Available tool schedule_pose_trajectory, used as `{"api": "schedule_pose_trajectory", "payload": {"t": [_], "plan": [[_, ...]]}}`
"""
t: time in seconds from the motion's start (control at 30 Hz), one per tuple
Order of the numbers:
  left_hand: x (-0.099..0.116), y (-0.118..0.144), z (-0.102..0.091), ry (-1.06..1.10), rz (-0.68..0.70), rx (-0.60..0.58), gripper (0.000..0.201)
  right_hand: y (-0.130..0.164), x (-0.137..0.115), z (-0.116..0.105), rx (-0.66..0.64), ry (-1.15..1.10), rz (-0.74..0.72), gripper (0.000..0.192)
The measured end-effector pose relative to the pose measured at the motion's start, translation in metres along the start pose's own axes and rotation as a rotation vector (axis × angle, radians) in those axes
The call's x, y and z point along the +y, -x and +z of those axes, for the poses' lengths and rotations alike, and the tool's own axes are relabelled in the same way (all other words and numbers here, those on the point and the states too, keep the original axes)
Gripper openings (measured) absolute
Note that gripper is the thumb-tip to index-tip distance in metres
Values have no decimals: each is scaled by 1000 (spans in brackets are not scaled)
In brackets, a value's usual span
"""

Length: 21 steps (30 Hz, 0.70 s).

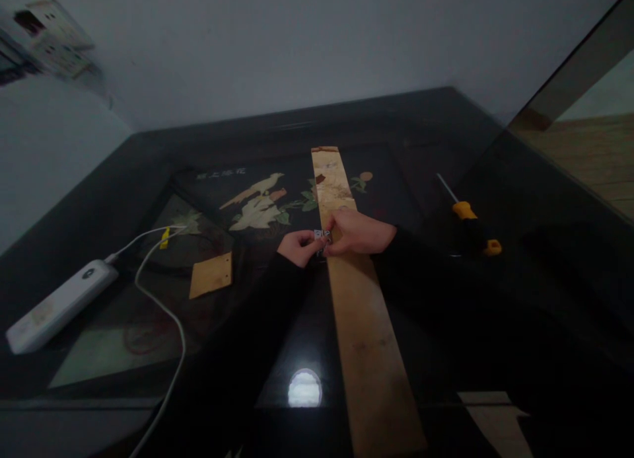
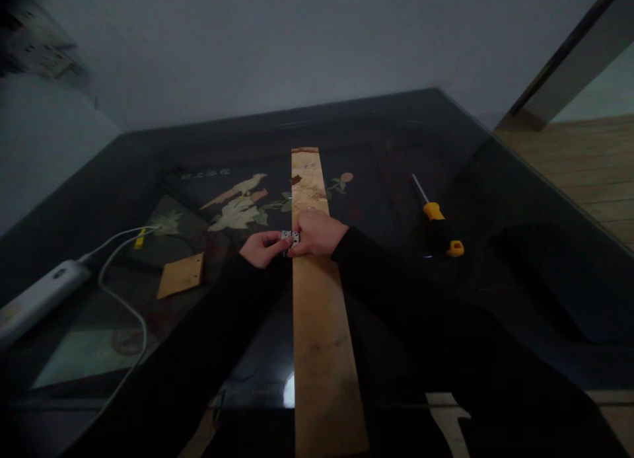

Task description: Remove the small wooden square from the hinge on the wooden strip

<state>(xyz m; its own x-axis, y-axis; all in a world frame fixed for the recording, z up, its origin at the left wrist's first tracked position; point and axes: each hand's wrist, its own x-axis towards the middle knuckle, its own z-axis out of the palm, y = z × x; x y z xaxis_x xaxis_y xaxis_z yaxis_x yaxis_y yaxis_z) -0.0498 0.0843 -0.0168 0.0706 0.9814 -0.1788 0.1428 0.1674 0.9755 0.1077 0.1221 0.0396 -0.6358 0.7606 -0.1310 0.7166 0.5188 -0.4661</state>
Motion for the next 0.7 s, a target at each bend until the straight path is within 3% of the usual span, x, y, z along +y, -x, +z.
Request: {"api": "schedule_pose_trajectory", "payload": {"t": [0.4,0.7], "plan": [[-2,-2,-2,-44,-9,4,33,5,-3,1,52,23,-12,47],[-3,-1,1,-57,22,46,35,8,-8,-2,32,89,5,39]]}}
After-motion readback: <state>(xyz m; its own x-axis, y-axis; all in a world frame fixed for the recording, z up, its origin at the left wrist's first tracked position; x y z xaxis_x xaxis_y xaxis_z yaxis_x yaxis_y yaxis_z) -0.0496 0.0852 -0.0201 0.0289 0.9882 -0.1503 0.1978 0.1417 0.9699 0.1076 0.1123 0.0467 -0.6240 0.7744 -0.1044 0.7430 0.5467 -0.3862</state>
